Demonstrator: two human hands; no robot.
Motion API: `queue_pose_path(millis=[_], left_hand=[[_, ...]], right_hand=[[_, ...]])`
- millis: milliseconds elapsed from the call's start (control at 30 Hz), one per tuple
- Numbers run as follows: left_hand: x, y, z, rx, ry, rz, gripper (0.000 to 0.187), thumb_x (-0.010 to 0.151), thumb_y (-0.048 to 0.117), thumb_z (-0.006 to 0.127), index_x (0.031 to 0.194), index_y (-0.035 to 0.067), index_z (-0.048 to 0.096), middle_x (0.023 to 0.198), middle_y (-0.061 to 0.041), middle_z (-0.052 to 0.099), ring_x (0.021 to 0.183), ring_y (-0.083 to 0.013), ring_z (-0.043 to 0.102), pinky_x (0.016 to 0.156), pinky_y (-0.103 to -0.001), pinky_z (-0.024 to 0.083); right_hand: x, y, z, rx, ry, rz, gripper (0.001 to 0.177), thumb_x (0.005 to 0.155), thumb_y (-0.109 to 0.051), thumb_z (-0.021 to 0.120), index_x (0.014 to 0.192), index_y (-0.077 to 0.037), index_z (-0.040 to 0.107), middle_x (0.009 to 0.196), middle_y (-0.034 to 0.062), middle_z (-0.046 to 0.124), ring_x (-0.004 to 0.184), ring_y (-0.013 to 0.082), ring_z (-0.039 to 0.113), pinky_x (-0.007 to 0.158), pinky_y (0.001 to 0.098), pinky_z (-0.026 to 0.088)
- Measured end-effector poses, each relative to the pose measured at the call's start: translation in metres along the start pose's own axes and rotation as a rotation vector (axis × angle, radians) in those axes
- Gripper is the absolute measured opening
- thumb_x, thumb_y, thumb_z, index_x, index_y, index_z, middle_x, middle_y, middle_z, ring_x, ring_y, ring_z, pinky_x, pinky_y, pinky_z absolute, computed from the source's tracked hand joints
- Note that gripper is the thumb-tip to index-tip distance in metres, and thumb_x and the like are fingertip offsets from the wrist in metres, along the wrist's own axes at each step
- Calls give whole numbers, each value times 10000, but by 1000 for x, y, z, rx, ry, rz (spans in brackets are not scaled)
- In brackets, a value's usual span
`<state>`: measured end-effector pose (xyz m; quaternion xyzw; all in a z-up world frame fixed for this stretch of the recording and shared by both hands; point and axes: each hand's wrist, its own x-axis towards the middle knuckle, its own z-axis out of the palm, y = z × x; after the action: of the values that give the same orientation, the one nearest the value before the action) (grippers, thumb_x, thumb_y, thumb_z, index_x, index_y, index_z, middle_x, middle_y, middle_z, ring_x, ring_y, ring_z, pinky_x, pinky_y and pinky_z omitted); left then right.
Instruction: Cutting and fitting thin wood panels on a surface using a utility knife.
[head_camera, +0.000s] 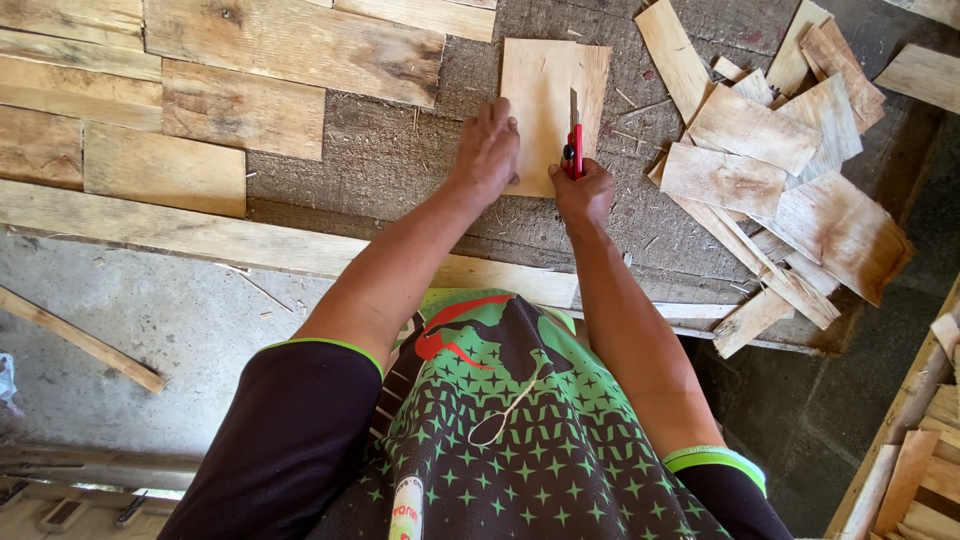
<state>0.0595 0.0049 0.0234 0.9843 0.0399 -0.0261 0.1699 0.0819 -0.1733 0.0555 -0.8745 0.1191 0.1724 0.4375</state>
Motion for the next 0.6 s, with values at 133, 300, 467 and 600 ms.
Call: queue_pose_path(millis=[133, 300, 467, 600], left_hand=[[6, 18, -28, 136, -111, 27, 328, 1001, 76, 613, 689, 46, 711, 1442, -163, 457, 1325, -311, 457, 1190, -428, 417], [15, 15, -21, 1, -132, 70, 222, 974, 26, 692, 763, -36, 727, 1683, -238, 255, 1543, -384, 254, 1293, -441, 224], [16, 33, -74, 21, -381, 44, 283, 746, 4, 794, 957, -142, 676, 1504, -237, 387, 1410, -342, 414, 1173, -301, 417], [27, 28, -38, 145, -229, 139, 566, 775, -85, 680, 1324, -96, 543, 1372, -288, 442, 1284, -357, 488, 977, -307, 561]], right_hand=[[-3, -5, -2, -56, 9, 21, 211, 825, -190, 865, 950, -49, 769, 805, 39, 747, 644, 116, 640, 583, 311, 540], [-5, 5, -3, 59, 46, -91, 173, 819, -165, 873, 919, -59, 780, 776, 37, 736, 631, 96, 613, 559, 284, 507], [4, 32, -19, 218, 216, -114, 81, 837, -82, 785, 912, -59, 765, 756, 25, 723, 581, 70, 593, 509, 260, 471], [-4, 11, -32, 89, 138, 30, 112, 841, -140, 793, 916, -96, 723, 717, 12, 694, 527, 89, 579, 453, 289, 477]])
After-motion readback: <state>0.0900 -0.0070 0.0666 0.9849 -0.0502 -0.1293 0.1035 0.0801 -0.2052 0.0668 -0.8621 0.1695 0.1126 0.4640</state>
